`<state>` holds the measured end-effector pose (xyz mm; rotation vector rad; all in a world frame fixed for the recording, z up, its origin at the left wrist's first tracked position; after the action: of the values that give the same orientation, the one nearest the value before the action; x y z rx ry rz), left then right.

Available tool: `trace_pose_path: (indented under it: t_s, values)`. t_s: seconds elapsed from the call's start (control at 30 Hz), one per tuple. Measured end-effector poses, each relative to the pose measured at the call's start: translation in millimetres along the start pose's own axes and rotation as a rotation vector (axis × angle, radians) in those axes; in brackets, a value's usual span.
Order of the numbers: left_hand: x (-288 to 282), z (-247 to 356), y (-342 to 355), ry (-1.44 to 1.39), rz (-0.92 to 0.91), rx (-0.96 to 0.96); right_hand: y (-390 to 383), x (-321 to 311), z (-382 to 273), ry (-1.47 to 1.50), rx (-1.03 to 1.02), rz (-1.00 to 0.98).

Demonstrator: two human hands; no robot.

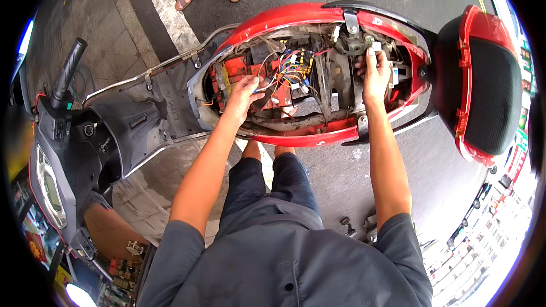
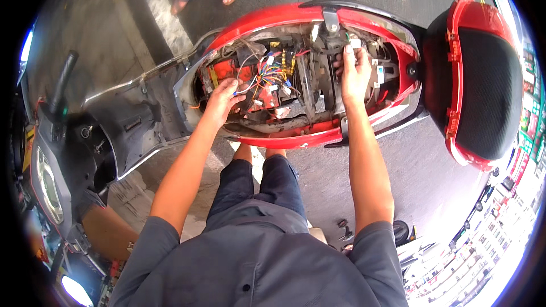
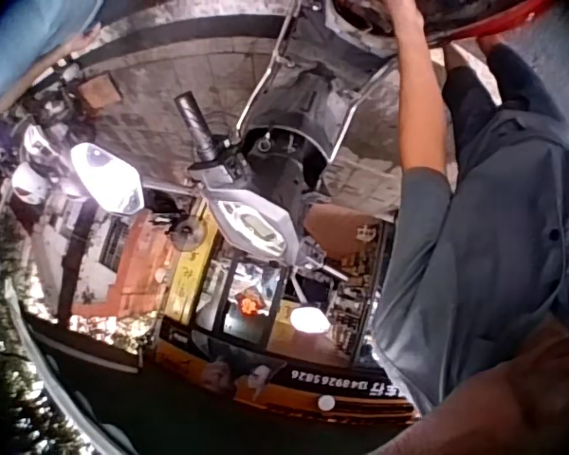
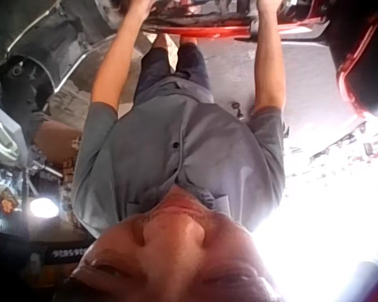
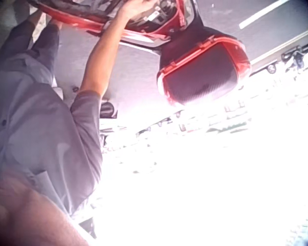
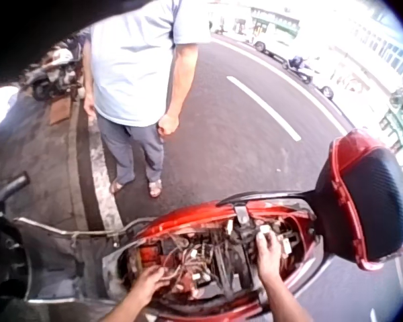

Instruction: The person works on the internal wiring and battery compartment of a red scooter, connecting wires and arranging electrical components under the seat by hand.

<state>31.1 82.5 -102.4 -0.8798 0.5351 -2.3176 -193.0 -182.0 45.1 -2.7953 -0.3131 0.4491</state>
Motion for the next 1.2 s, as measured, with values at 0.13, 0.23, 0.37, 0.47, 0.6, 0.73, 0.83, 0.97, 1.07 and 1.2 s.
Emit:
trace_pose_path:
  t_s: [0.13,0.23,0.37,0.47,0.6,0.73,0.83,0.97,1.07,1.2]
  values:
    - [2.0,-1.4,-1.1,-0.108,-0.041,0.013,6.0,-4.9,5.0,0.096,0.125,-0.062]
    - [6.9,-3.4,-1.5,-0.116,-0.089,0.002,10.4,-5.1,7.8,0.144,0.150,-0.089]
    - [17.4,0.3,-6.1,-0.109,-0.098,0.030,10.2,-6.0,11.5,0.154,0.132,-0.064]
    - [19.2,3.2,-9.4,-0.063,-0.102,0.029,9.0,-4.7,8.8,0.120,0.105,-0.051]
    - [24.3,10.8,-13.5,0.061,-0.164,0.077,5.0,-1.9,1.5,-0.021,0.024,-0.034]
    - [28.1,15.1,-17.4,0.213,-0.182,0.129,-3.6,5.5,-3.2,-0.135,0.036,-0.011]
    - [28.4,15.5,-21.4,0.235,-0.153,0.185,-40.8,12.9,-47.4,-0.503,-0.376,0.252]
    - [26.7,13.1,-28.1,0.209,-0.087,0.171,-91.1,27.2,-50.6,-0.491,-0.426,0.336]
    - [21.9,7.5,-31.9,0.092,-0.040,0.109,-116.8,91.7,7.8,-0.160,-0.022,-0.163]
    - [14.2,2.6,-33.6,-0.034,-0.020,0.080,-128.1,154.1,36.2,-0.281,-0.164,-0.312]
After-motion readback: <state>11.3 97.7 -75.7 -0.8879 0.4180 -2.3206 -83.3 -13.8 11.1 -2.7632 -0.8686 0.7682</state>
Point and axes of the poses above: each hand's wrist, its own y-axis towards the middle knuckle, its own x-axis out of the palm, z = x × y, the point moved 9 cm from there along y, towards the middle knuckle, and after that the axes turned 11 degrees about x, right-handed, at the moved point
